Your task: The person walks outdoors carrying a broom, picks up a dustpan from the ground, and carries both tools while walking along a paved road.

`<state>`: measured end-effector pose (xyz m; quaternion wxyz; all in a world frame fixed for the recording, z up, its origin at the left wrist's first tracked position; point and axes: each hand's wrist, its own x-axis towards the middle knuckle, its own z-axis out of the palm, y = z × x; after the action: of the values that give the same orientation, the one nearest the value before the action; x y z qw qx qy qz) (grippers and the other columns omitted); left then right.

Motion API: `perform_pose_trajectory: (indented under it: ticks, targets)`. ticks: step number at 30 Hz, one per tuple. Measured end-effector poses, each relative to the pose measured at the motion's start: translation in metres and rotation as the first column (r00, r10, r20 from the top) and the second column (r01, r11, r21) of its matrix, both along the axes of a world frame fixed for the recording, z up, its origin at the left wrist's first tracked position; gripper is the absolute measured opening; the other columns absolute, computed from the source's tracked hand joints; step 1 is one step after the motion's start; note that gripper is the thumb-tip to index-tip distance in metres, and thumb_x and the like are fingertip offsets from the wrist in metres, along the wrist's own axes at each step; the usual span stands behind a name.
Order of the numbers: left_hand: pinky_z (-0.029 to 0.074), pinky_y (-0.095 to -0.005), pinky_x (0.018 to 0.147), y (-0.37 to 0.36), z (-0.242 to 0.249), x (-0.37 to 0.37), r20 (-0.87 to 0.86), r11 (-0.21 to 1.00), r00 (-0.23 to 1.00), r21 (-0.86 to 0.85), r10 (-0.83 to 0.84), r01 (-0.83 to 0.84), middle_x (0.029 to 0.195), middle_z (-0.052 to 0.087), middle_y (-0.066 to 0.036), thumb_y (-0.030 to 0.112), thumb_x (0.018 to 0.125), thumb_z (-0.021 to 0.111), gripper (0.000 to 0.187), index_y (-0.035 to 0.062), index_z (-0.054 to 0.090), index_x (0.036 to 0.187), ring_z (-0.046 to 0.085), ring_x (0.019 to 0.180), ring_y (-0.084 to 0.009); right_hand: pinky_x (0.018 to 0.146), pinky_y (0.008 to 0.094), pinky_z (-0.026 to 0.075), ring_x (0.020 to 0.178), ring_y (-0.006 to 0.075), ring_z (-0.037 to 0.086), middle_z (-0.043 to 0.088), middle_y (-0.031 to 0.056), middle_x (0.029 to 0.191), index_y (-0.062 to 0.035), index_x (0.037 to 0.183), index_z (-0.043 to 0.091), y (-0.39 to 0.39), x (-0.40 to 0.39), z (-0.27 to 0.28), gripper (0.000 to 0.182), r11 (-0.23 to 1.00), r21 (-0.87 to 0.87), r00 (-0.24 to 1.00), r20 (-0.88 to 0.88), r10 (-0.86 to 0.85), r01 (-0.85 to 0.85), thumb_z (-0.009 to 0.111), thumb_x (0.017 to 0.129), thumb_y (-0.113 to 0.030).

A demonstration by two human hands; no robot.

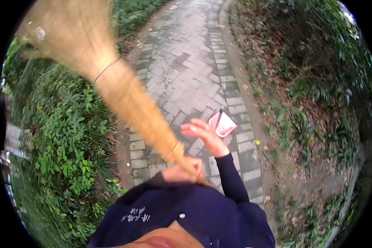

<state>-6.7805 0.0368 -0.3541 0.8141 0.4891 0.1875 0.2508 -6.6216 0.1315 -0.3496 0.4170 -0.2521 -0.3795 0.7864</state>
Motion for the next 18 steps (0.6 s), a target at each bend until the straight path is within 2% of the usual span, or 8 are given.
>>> perform_pose_trajectory:
  ticks: [2, 3, 8, 12, 13, 14, 16, 18]
  targets:
    - [0.05, -0.0311, 0.064, 0.046, 0.011, 0.008, -0.078, 0.996, 0.994, 0.011, -0.083, 0.084, 0.076, 0.058, -0.006, -0.005, 0.064, 0.066, 0.022, 0.0049, 0.049, 0.073, 0.061, 0.078, -0.0165, 0.102, 0.0371, 0.038, 0.116, 0.0234, 0.054, 0.056, 0.0142, 0.127, 0.0035, 0.126, 0.048, 0.021, -0.011, 0.025, 0.048, 0.997, -0.055, 0.97, -0.237, -0.057, 0.045, 0.056, 0.093, -0.031]
    - [0.051, -0.0319, 0.067, 0.065, 0.015, 0.011, -0.055, 0.986, 0.985, -0.005, -0.164, 0.164, 0.076, 0.057, -0.006, -0.004, 0.064, 0.065, 0.02, 0.005, 0.05, 0.074, 0.061, 0.08, -0.0177, 0.104, 0.0383, 0.036, 0.121, 0.0239, 0.05, 0.053, 0.0149, 0.131, 0.0026, 0.131, 0.045, 0.032, -0.013, 0.038, 0.052, 0.999, -0.026, 0.967, -0.25, -0.053, 0.048, 0.05, 0.095, -0.036]
    - [0.052, -0.0361, 0.069, 0.115, 0.006, 0.019, 0.036, 0.904, 0.922, -0.181, -0.387, 0.387, 0.075, 0.057, -0.007, -0.009, 0.056, 0.062, 0.025, 0.0033, 0.051, 0.074, 0.065, 0.082, -0.023, 0.094, 0.0443, 0.048, 0.107, 0.0415, 0.058, 0.046, 0.0307, 0.132, 0.0081, 0.139, 0.032, 0.089, -0.018, 0.081, 0.085, 0.968, -0.027, 0.924, -0.295, -0.245, 0.248, 0.04, 0.091, -0.062]
    - [0.052, -0.0371, 0.071, 0.128, -0.031, 0.026, 0.114, 0.803, 0.878, -0.364, -0.465, 0.473, 0.077, 0.058, -0.008, -0.01, 0.057, 0.063, 0.026, 0.0022, 0.052, 0.076, 0.065, 0.084, -0.0253, 0.086, 0.0413, 0.053, 0.103, 0.0359, 0.061, 0.05, 0.0314, 0.127, 0.0096, 0.136, 0.034, 0.138, 0.001, 0.031, 0.08, 0.941, -0.102, 0.919, -0.205, -0.337, 0.322, 0.04, 0.093, -0.058]
    - [0.053, -0.0367, 0.074, 0.131, -0.044, 0.029, 0.123, 0.749, 0.87, -0.461, -0.478, 0.476, 0.082, 0.061, -0.009, -0.009, 0.061, 0.066, 0.027, 0.0019, 0.053, 0.081, 0.064, 0.086, -0.0247, 0.08, 0.0378, 0.055, 0.096, 0.0332, 0.063, 0.054, 0.0296, 0.121, 0.0095, 0.134, 0.036, 0.147, 0.012, 0.008, 0.074, 0.936, -0.176, 0.897, -0.279, -0.343, 0.303, 0.044, 0.094, -0.052]
    - [0.054, -0.0352, 0.078, 0.146, -0.043, 0.026, 0.072, 0.731, 0.849, -0.475, -0.523, 0.49, 0.089, 0.063, -0.011, -0.004, 0.068, 0.068, 0.03, 0.0012, 0.055, 0.094, 0.064, 0.086, -0.0226, 0.078, 0.0376, 0.054, 0.089, 0.0289, 0.061, 0.055, 0.0267, 0.118, 0.0078, 0.134, 0.038, 0.151, 0.024, -0.017, 0.07, 0.898, -0.229, 0.895, -0.16, -0.416, 0.376, 0.048, 0.093, -0.048]
    - [0.054, -0.0342, 0.08, 0.17, -0.054, 0.022, 0.125, 0.673, 0.774, -0.423, -0.62, 0.607, 0.098, 0.063, -0.013, 0.002, 0.076, 0.068, 0.036, 0.001, 0.053, 0.109, 0.062, 0.092, -0.0206, 0.071, 0.0343, 0.053, 0.086, 0.0271, 0.059, 0.056, 0.0257, 0.116, 0.0078, 0.131, 0.04, 0.153, 0.039, -0.049, 0.063, 0.816, -0.286, 0.852, 0.003, -0.523, 0.502, 0.051, 0.091, -0.04]
    - [0.054, -0.0338, 0.08, 0.2, -0.08, 0.023, 0.145, 0.724, 0.78, -0.302, -0.608, 0.62, 0.106, 0.062, -0.013, 0.007, 0.08, 0.067, 0.041, 0.0002, 0.05, 0.117, 0.06, 0.1, -0.0195, 0.067, 0.0312, 0.05, 0.081, 0.0238, 0.056, 0.057, 0.0231, 0.108, 0.0085, 0.129, 0.041, 0.146, 0.049, -0.058, 0.062, 0.748, -0.363, 0.806, 0.016, -0.592, 0.556, 0.056, 0.087, -0.035]
